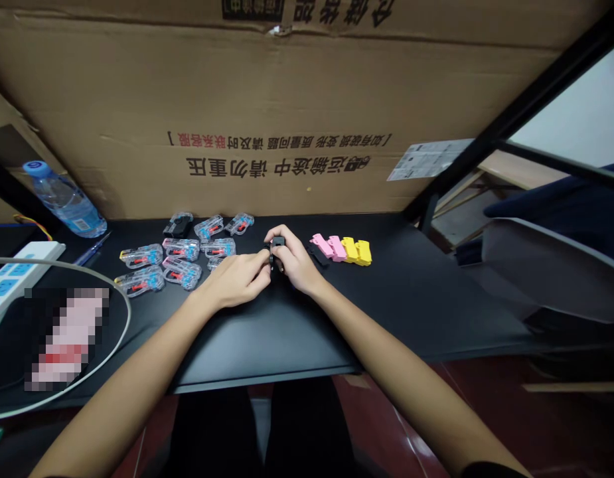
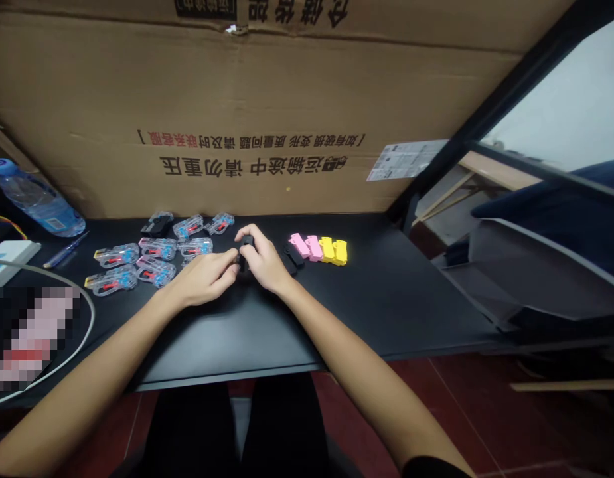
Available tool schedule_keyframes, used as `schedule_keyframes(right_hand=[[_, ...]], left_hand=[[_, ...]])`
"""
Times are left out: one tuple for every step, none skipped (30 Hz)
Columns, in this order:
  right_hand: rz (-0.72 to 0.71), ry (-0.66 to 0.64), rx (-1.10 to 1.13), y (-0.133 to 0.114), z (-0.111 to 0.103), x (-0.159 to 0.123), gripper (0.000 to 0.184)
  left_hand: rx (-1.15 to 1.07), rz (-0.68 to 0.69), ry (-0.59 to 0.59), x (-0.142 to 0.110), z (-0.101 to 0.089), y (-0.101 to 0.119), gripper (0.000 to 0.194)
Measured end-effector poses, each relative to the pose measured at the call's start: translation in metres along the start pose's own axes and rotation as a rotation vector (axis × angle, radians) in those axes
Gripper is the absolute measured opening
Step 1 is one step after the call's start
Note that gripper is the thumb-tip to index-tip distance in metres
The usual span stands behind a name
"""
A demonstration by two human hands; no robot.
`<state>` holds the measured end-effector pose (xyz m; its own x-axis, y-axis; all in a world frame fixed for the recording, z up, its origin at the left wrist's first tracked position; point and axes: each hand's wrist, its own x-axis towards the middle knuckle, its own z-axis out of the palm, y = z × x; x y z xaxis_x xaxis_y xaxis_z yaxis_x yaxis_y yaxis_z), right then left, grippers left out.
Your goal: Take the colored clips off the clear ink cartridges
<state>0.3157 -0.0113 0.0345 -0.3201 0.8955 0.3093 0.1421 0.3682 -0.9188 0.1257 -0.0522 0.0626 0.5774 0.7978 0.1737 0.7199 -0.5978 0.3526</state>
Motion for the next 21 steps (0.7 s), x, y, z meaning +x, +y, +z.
schedule_keyframes(right_hand=[[0.002, 0.002, -0.001, 0.0002, 0.0018, -0.0006, 0.016], [0.005, 0.002, -0.006, 0.0002, 0.0035, -0.0013, 0.016], [0.007, 0.002, -0.014, 0.0000, 0.0051, -0.0018, 0.015], [0.008, 0.004, -0.024, -0.0003, 0.0065, -0.0022, 0.015], [0.004, 0.009, -0.035, -0.0007, 0.0077, -0.0026, 0.015], [-0.005, 0.019, -0.049, -0.0011, 0.0087, -0.0028, 0.014], [-0.018, 0.030, -0.065, -0.0014, 0.0095, -0.0029, 0.014], [-0.032, 0.042, -0.082, -0.0016, 0.0101, -0.0029, 0.013], [-0.045, 0.050, -0.099, -0.0018, 0.0104, -0.0030, 0.013], [-0.054, 0.056, -0.117, -0.0019, 0.0106, -0.0030, 0.013], [-0.060, 0.058, -0.132, -0.0022, 0.0106, -0.0031, 0.013], [-0.063, 0.061, -0.146, -0.0024, 0.0105, -0.0032, 0.012], [-0.065, 0.064, -0.160, -0.0028, 0.0104, -0.0034, 0.012], [-0.068, 0.067, -0.175, -0.0031, 0.0102, -0.0036, 0.012], [-0.071, 0.068, -0.188, -0.0036, 0.0100, -0.0038, 0.012], [-0.075, 0.069, -0.200, -0.0040, 0.0099, -0.0039, 0.012], [-0.078, 0.070, -0.209, -0.0044, 0.0099, -0.0041, 0.012], [-0.082, 0.070, -0.215, -0.0047, 0.0099, -0.0043, 0.012], [-0.087, 0.072, -0.218, -0.0050, 0.0100, -0.0044, 0.012], [-0.092, 0.075, -0.220, -0.0053, 0.0102, -0.0047, 0.012], [-0.099, 0.080, -0.221, -0.0055, 0.0104, -0.0049, 0.012]], left_hand=[[0.019, -0.009, -0.015, 0.0001, 0.0000, 0.0017, 0.018], [0.035, -0.020, -0.027, 0.0003, 0.0000, 0.0031, 0.019], [0.050, -0.030, -0.036, 0.0006, 0.0000, 0.0041, 0.019], [0.061, -0.039, -0.042, 0.0008, 0.0000, 0.0049, 0.020], [0.069, -0.047, -0.047, 0.0011, -0.0001, 0.0055, 0.021], [0.074, -0.053, -0.053, 0.0013, -0.0001, 0.0059, 0.022], [0.077, -0.058, -0.060, 0.0016, -0.0002, 0.0062, 0.022], [0.080, -0.063, -0.066, 0.0018, -0.0001, 0.0065, 0.022], [0.081, -0.068, -0.072, 0.0019, -0.0001, 0.0067, 0.022], [0.083, -0.072, -0.076, 0.0020, 0.0001, 0.0069, 0.023], [0.083, -0.075, -0.078, 0.0021, 0.0003, 0.0069, 0.023], [0.082, -0.075, -0.078, 0.0022, 0.0005, 0.0068, 0.023], [0.079, -0.073, -0.076, 0.0022, 0.0008, 0.0067, 0.023], [0.072, -0.069, -0.073, 0.0022, 0.0011, 0.0064, 0.023], [0.064, -0.065, -0.068, 0.0021, 0.0015, 0.0060, 0.023], [0.054, -0.061, -0.063, 0.0021, 0.0019, 0.0055, 0.024], [0.045, -0.060, -0.057, 0.0021, 0.0024, 0.0050, 0.024], [0.034, -0.060, -0.052, 0.0021, 0.0031, 0.0045, 0.025], [0.020, -0.060, -0.046, 0.0021, 0.0038, 0.0042, 0.026], [-0.002, -0.061, -0.041, 0.0022, 0.0045, 0.0039, 0.027], [-0.031, -0.061, -0.035, 0.0023, 0.0054, 0.0037, 0.027]])
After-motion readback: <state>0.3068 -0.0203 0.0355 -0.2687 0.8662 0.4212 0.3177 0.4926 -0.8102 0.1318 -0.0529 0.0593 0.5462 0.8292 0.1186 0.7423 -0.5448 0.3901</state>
